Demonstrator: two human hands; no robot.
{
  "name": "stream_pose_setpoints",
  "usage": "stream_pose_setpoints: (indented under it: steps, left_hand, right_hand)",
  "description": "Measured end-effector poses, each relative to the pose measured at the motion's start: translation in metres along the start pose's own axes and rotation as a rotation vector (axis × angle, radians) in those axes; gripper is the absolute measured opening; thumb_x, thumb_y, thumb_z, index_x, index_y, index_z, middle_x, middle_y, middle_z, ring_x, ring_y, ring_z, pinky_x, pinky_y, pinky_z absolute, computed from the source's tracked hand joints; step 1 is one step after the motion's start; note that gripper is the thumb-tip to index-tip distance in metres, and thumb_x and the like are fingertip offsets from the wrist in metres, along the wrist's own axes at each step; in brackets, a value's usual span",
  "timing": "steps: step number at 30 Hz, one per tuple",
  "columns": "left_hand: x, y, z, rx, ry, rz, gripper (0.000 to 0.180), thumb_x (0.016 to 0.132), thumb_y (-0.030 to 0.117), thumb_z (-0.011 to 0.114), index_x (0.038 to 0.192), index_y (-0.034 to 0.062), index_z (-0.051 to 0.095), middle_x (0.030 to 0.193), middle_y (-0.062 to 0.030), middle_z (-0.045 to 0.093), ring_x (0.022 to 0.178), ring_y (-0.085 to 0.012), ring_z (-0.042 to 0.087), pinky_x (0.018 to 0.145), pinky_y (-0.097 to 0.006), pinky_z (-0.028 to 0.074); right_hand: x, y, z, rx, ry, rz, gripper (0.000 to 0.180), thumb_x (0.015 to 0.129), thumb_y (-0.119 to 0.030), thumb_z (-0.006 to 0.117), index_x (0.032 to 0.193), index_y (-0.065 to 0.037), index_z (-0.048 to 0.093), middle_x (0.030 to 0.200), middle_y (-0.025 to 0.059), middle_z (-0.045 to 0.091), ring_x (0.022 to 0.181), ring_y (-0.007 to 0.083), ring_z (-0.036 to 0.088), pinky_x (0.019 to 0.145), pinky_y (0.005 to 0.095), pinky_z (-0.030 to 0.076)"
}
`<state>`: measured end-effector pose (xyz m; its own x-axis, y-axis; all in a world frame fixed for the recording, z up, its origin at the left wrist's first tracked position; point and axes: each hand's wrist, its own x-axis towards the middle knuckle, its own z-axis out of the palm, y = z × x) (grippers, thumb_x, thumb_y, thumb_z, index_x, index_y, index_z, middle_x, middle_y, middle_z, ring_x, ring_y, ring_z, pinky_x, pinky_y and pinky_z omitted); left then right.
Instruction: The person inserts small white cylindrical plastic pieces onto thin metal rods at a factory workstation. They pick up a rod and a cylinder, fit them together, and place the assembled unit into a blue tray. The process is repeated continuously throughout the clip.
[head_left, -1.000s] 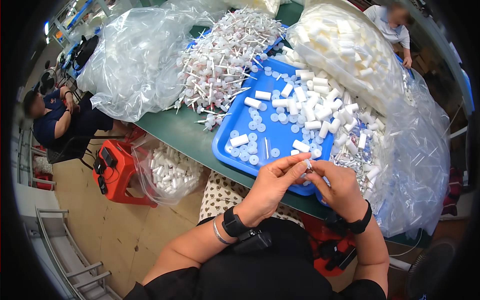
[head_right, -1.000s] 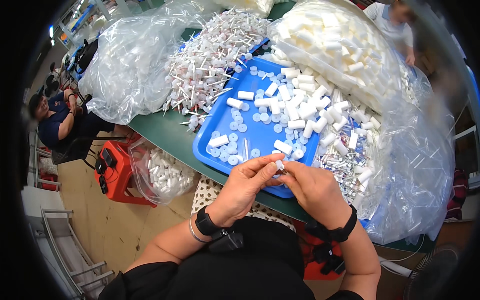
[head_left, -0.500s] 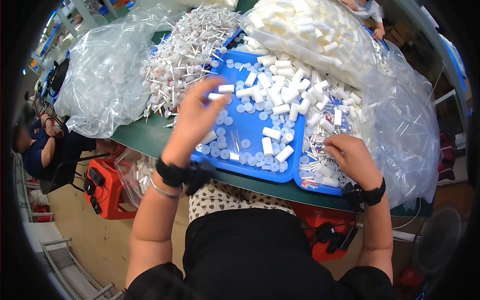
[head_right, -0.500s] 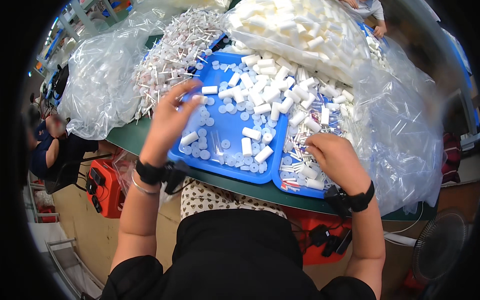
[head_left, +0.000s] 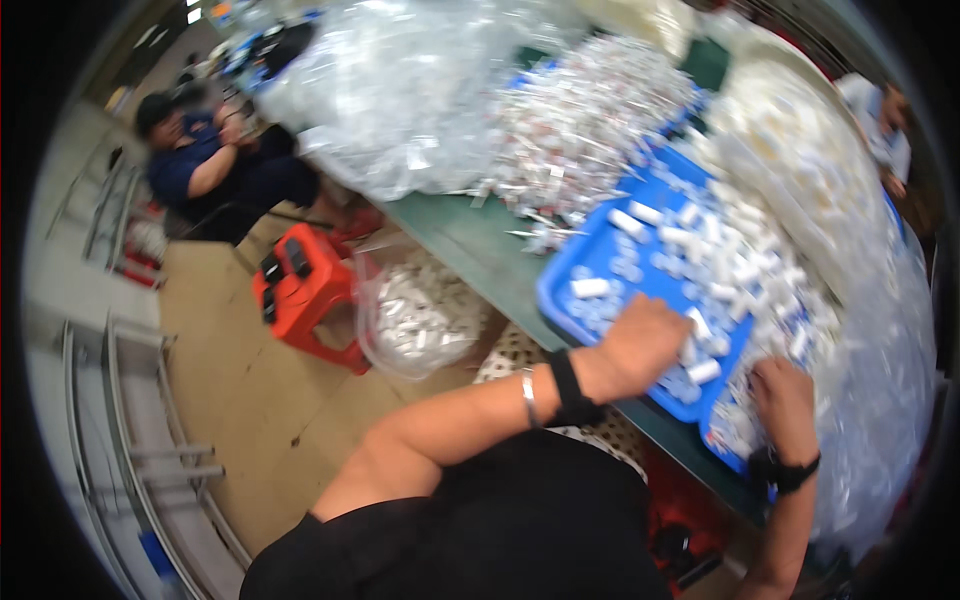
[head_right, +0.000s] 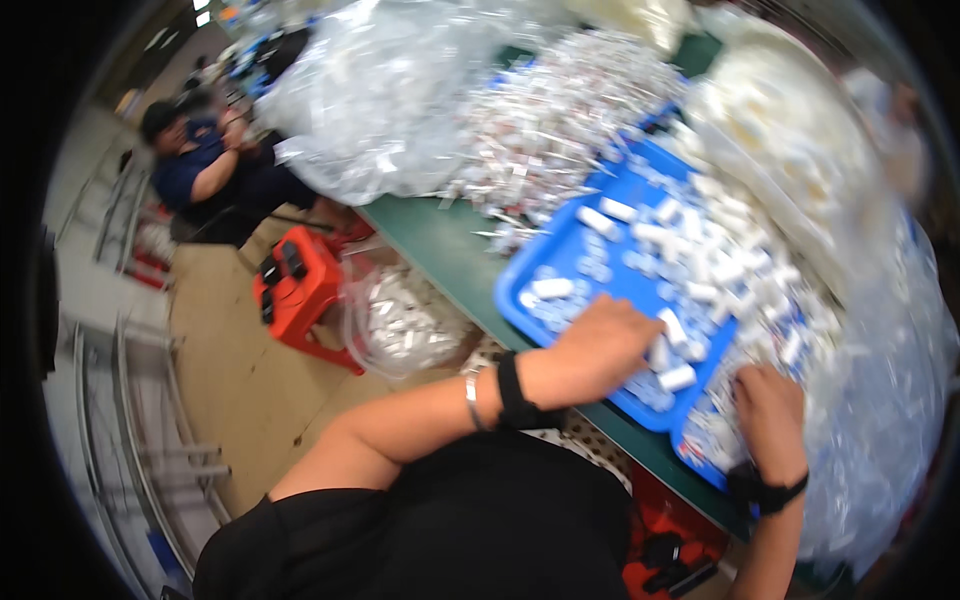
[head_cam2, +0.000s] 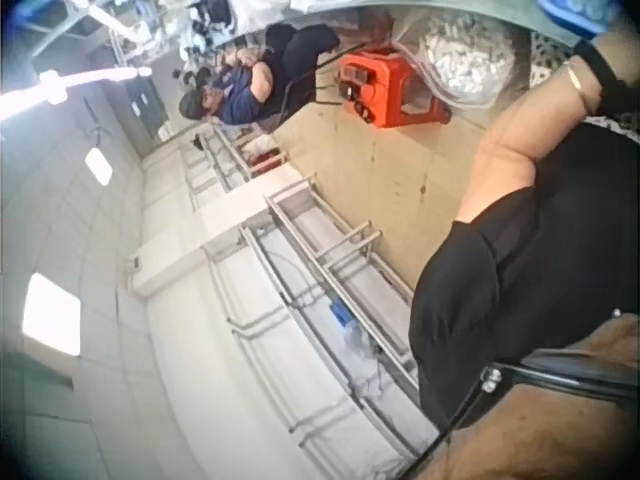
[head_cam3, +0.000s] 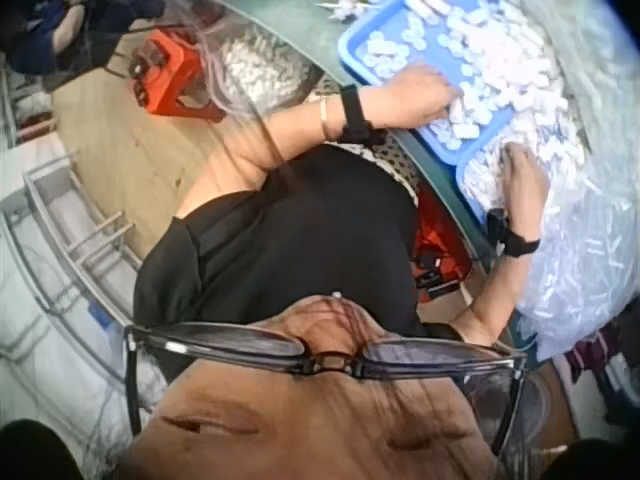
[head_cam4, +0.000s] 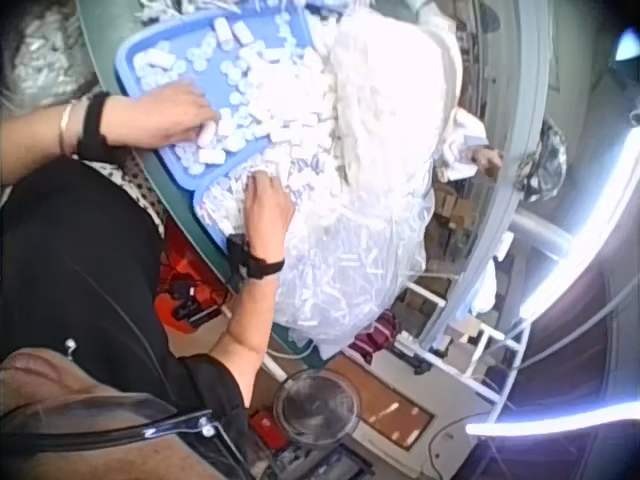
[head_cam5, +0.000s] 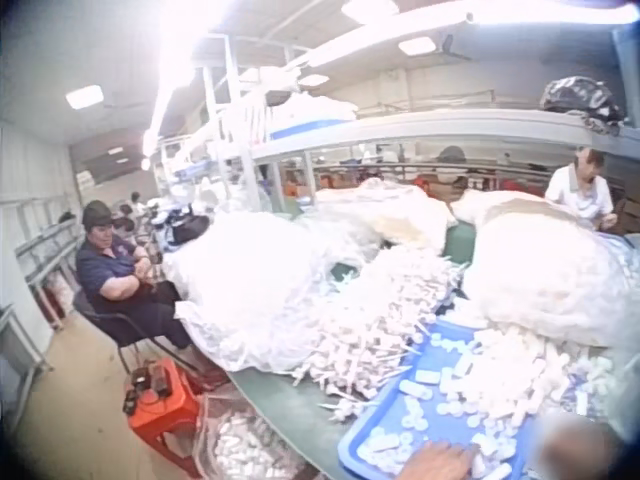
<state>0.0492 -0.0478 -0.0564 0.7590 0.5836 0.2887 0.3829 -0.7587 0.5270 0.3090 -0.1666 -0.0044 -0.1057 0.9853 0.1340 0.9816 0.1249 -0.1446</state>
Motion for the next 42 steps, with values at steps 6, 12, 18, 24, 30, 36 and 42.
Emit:
stream_pose_setpoints:
  steps: [6,12,18,24,30,36,42]
  left_hand:
    - [-0.010,0.002,-0.007,0.223,0.049,0.063,0.013,0.069,0.010,0.073,0.080,0.0060,0.068,0.086,-0.0070,0.064,0.095,-0.0270,0.054,0.086,-0.040,0.040]
    - [-0.011,-0.004,-0.001,-0.042,0.088,0.018,0.013,0.070,0.006,0.072,0.082,0.0042,0.068,0.084,-0.0104,0.068,0.097,-0.0292,0.059,0.085,-0.043,0.041]
    - [-0.003,0.005,-0.006,-0.673,0.226,-0.096,0.019,0.091,0.011,0.066,0.108,0.0039,0.070,0.092,-0.0147,0.068,0.094,-0.0341,0.065,0.085,-0.045,0.051]
    - [-0.018,0.034,-0.008,-1.906,-0.050,-0.755,0.030,0.103,0.027,0.064,0.123,0.0039,0.066,0.097,-0.0030,0.069,0.083,-0.0102,0.066,0.075,-0.025,0.055]
    - [-0.028,0.044,0.006,-2.126,-0.171,-0.763,0.036,0.104,0.041,0.060,0.116,0.0073,0.064,0.095,-0.0012,0.068,0.083,-0.0091,0.064,0.077,-0.025,0.053]
    - [-0.027,0.048,0.008,-2.146,-0.139,-0.789,0.034,0.103,0.042,0.061,0.110,0.0087,0.064,0.093,-0.0008,0.067,0.079,-0.0082,0.061,0.076,-0.024,0.051]
    - [-0.027,0.052,0.010,-2.075,-0.075,-0.790,0.031,0.103,0.037,0.063,0.111,0.0080,0.063,0.094,-0.0008,0.068,0.081,-0.0087,0.063,0.075,-0.024,0.052]
  right_hand:
    - [-0.015,0.002,-0.015,0.142,0.072,0.082,0.021,0.098,-0.001,0.058,0.118,0.002,0.064,0.102,0.0242,0.070,0.093,0.0401,0.069,0.083,0.0399,0.053]
    - [-0.016,-0.011,-0.025,0.416,0.069,0.335,0.021,0.092,0.004,0.064,0.114,0.003,0.065,0.091,0.0141,0.069,0.076,0.0246,0.065,0.070,0.0341,0.050]
    - [-0.022,-0.019,-0.038,0.425,0.162,0.313,0.010,0.088,0.002,0.071,0.097,0.004,0.067,0.082,0.0087,0.064,0.072,0.0198,0.057,0.068,0.0316,0.045]
    - [-0.010,-0.068,-0.031,0.437,0.276,0.065,0.009,0.082,0.002,0.075,0.089,0.001,0.070,0.078,0.0121,0.064,0.076,0.0284,0.057,0.072,0.0390,0.044]
    - [-0.009,-0.077,-0.032,0.372,0.260,-0.033,0.009,0.082,-0.006,0.078,0.088,-0.005,0.072,0.073,0.0045,0.063,0.070,0.0242,0.053,0.069,0.0369,0.039]
    - [-0.017,-0.073,-0.033,0.330,0.210,-0.020,0.008,0.083,-0.008,0.079,0.086,-0.007,0.071,0.073,0.0031,0.063,0.069,0.0227,0.053,0.070,0.0364,0.038]
    - [-0.018,-0.074,-0.037,0.299,0.203,-0.042,0.008,0.083,-0.009,0.078,0.084,-0.008,0.070,0.074,0.0024,0.063,0.071,0.0229,0.053,0.071,0.0373,0.039]
